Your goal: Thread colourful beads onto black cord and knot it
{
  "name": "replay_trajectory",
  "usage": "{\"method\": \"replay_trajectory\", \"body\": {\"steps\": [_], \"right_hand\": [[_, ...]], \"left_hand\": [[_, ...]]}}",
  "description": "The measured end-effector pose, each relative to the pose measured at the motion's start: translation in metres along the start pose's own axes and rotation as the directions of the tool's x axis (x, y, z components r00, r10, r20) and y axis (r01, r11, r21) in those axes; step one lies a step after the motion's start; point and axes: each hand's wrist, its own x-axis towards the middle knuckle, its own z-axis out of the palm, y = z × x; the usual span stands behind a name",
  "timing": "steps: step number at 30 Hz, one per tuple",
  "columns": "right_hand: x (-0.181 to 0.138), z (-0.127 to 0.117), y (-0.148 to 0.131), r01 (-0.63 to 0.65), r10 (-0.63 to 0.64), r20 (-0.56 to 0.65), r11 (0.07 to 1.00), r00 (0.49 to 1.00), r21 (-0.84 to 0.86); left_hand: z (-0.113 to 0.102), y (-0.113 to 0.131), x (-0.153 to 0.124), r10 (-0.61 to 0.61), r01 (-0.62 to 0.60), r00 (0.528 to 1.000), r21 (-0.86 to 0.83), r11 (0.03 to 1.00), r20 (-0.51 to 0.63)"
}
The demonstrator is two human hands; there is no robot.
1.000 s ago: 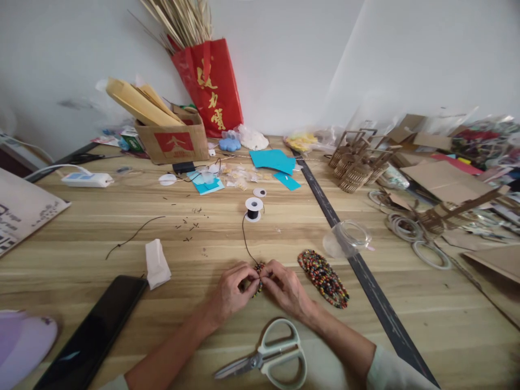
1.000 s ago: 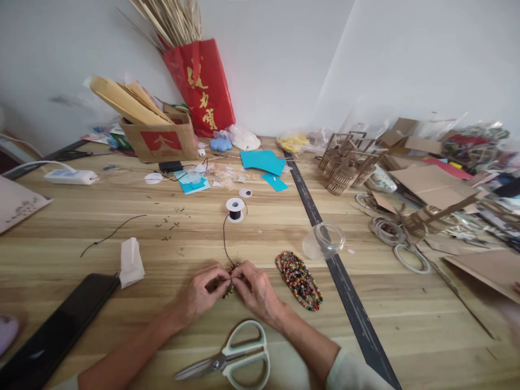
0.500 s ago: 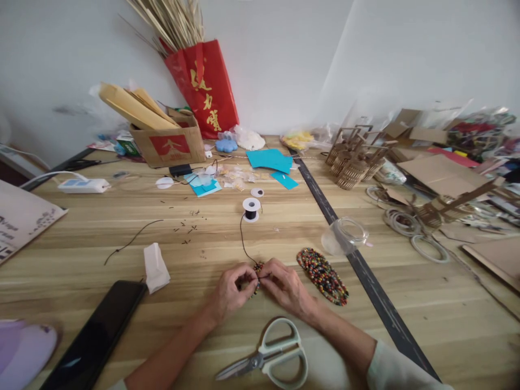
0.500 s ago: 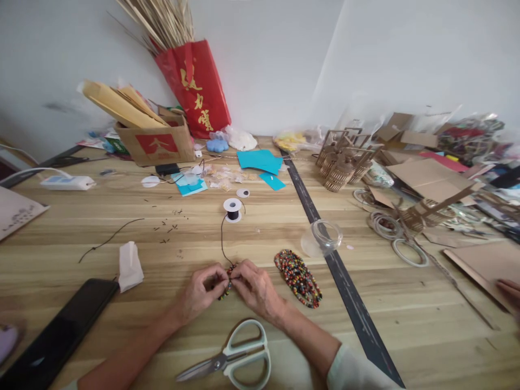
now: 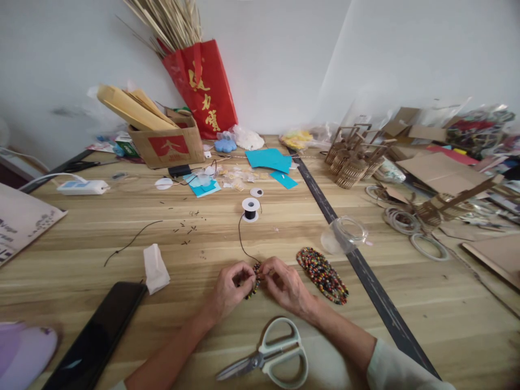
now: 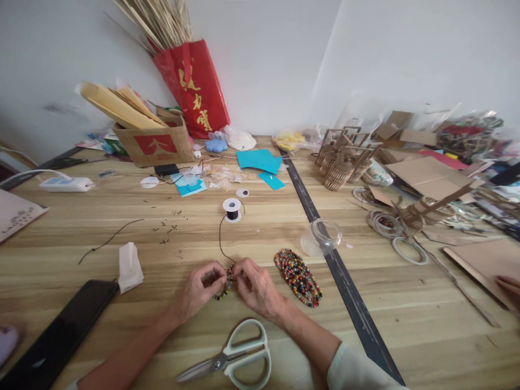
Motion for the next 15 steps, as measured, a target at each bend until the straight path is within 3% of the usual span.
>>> {"method": "replay_trajectory", "body": {"steps": [10, 15], "right_hand": [[0.0020, -0.0051, -0.0038, 0.011, 0.003, 0.064, 0.978, 0.998, -0.210], [0.0018, -0.0046, 0.0003, 0.018, 0.000, 0.083, 0.975, 0.997, -0.224]], "left_hand": [[-0.0003, -0.0023, -0.0002, -0.015, 0.015, 1.000, 0.003, 1.000, 0.002], [-0.0010, -0.0014, 0.0011, 0.030, -0.030, 1.000, 0.028, 0.999, -0.004]]}}
